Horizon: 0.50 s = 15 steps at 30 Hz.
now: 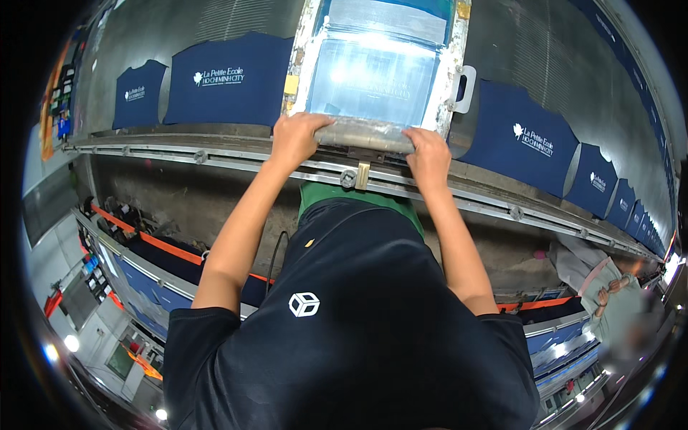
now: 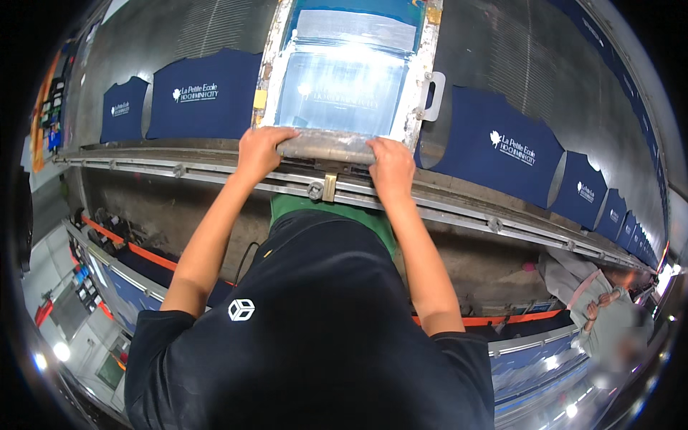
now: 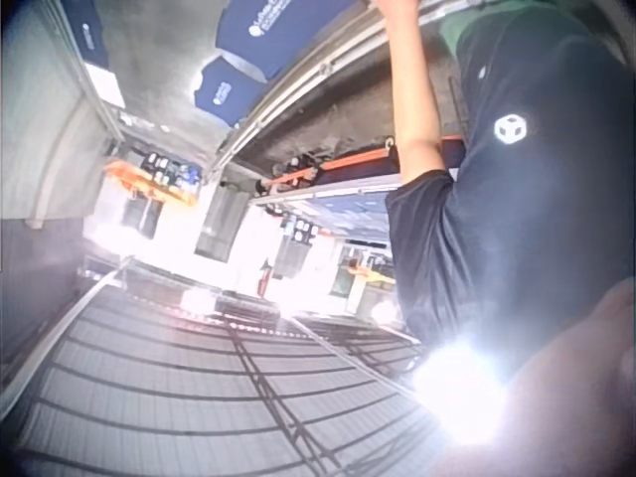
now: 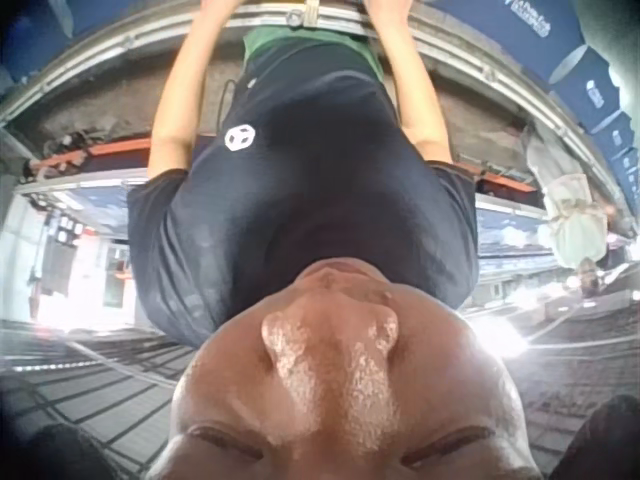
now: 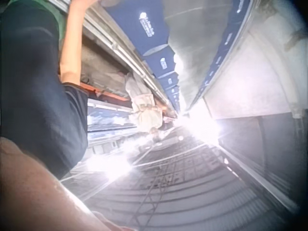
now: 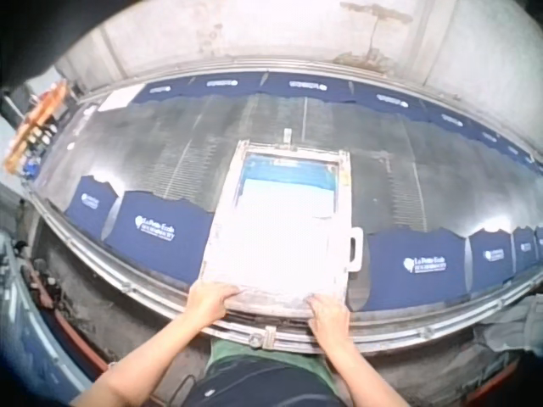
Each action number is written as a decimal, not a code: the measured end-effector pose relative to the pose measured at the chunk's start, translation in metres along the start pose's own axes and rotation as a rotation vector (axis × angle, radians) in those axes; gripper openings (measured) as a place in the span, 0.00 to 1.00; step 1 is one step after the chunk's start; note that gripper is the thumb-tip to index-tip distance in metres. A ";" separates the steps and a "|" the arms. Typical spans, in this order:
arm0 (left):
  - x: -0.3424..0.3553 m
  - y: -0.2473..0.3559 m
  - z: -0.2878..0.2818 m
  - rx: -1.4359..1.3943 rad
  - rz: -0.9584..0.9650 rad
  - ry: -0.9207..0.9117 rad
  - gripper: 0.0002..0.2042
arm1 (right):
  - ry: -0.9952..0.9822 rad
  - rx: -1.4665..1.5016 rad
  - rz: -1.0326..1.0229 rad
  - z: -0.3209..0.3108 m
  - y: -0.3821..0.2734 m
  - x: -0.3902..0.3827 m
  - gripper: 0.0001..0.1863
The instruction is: The person uses a squeegee to spread white ink across a screen printing frame placed over a blue t-shirt. The person repeatedly pulls the squeegee across the screen to transfer the ink onto the fabric.
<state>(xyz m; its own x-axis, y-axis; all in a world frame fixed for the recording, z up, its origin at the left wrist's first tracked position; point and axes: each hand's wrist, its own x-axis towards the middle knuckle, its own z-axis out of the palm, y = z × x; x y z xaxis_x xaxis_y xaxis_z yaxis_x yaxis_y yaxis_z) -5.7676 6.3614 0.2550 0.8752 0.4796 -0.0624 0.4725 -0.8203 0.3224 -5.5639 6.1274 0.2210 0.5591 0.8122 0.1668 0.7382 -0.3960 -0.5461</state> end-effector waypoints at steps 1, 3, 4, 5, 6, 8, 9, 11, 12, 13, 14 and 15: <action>-0.016 0.003 0.000 0.018 0.029 0.018 0.25 | 0.032 0.001 -0.006 0.004 -0.004 -0.012 0.24; -0.036 0.009 -0.007 0.057 0.093 0.069 0.26 | 0.003 0.024 -0.025 -0.004 -0.018 -0.032 0.25; -0.037 0.013 -0.017 0.062 0.091 -0.013 0.27 | -0.017 0.007 -0.046 -0.010 -0.020 -0.035 0.23; -0.033 0.015 -0.029 0.067 0.090 -0.096 0.28 | -0.096 0.024 -0.023 -0.017 -0.020 -0.028 0.22; -0.019 0.020 -0.050 0.053 0.050 -0.211 0.25 | -0.174 0.035 -0.006 -0.034 -0.022 -0.014 0.20; 0.026 0.013 -0.069 0.068 0.050 -0.309 0.20 | -0.282 0.022 0.013 -0.054 -0.015 0.025 0.18; 0.055 0.006 -0.074 0.066 0.072 -0.292 0.18 | -0.280 -0.028 0.025 -0.058 -0.005 0.057 0.18; 0.133 -0.004 -0.080 0.054 -0.002 -0.337 0.21 | -0.245 -0.125 0.027 -0.066 0.012 0.131 0.21; 0.173 -0.015 -0.074 0.065 0.035 -0.302 0.22 | -0.253 -0.140 0.026 -0.065 0.026 0.168 0.23; 0.210 -0.023 -0.070 0.076 0.073 -0.265 0.23 | -0.311 -0.159 0.107 -0.071 0.033 0.197 0.25; 0.232 -0.022 -0.077 0.090 0.095 -0.240 0.23 | -0.262 -0.134 0.090 -0.066 0.051 0.217 0.28; 0.244 -0.019 -0.079 0.101 0.108 -0.226 0.23 | -0.252 -0.130 0.121 -0.062 0.053 0.226 0.27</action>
<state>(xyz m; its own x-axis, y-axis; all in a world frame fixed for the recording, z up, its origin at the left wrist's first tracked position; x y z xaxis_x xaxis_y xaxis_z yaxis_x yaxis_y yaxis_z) -5.5709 6.5191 0.3081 0.9165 0.3157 -0.2456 0.3736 -0.8950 0.2436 -5.3747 6.2634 0.2806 0.5468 0.8299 -0.1106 0.7230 -0.5346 -0.4376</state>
